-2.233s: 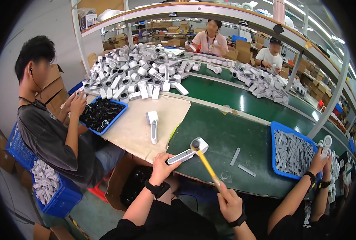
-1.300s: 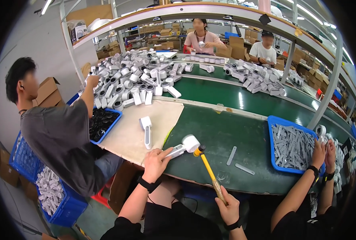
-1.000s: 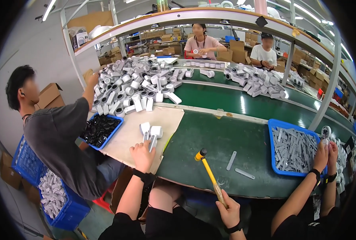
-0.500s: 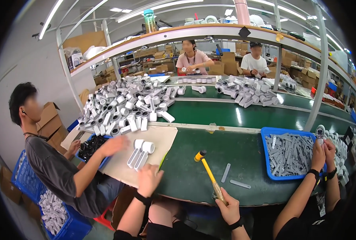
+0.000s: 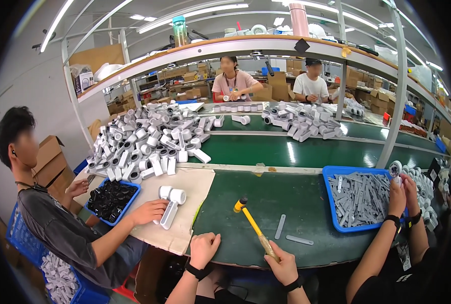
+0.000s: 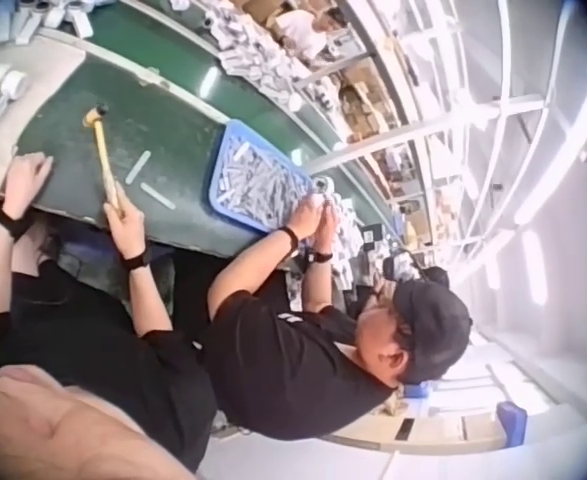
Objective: The person assembles handheld fans by fitting white handles onto motor housings and striking the joints with a mallet before placing them on the table.
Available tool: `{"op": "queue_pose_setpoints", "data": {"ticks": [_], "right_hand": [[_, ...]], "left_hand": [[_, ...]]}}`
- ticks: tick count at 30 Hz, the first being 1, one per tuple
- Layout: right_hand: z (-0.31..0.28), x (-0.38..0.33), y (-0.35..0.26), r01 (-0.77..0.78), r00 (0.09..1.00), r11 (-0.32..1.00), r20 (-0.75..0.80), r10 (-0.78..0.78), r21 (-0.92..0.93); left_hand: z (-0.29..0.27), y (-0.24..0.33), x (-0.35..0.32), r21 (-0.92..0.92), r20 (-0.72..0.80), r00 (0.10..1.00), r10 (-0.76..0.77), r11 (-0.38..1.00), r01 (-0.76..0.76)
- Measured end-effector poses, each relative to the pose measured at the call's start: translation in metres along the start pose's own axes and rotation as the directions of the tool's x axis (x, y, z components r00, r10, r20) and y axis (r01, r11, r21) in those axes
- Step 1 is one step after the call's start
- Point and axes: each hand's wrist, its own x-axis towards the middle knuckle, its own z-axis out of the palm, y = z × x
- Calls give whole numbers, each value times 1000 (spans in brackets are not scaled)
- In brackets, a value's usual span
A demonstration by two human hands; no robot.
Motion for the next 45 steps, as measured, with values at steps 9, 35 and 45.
{"op": "queue_pose_setpoints", "data": {"ticks": [9, 35, 45], "right_hand": [[3, -4, -3, 59, 996, 997, -67, -63, -52], [4, -7, -5, 176, 978, 978, -94, -187, -113], [2, -7, -2, 195, 975, 975, -82, -204, -108]], "left_hand": [[0, 0, -1, -48, -19, 1000, -20, 999, 19], [0, 0, -2, -12, 4, 1000, -21, 1000, 21], [-1, 2, -2, 3, 11, 1000, -25, 1000, 25]]}}
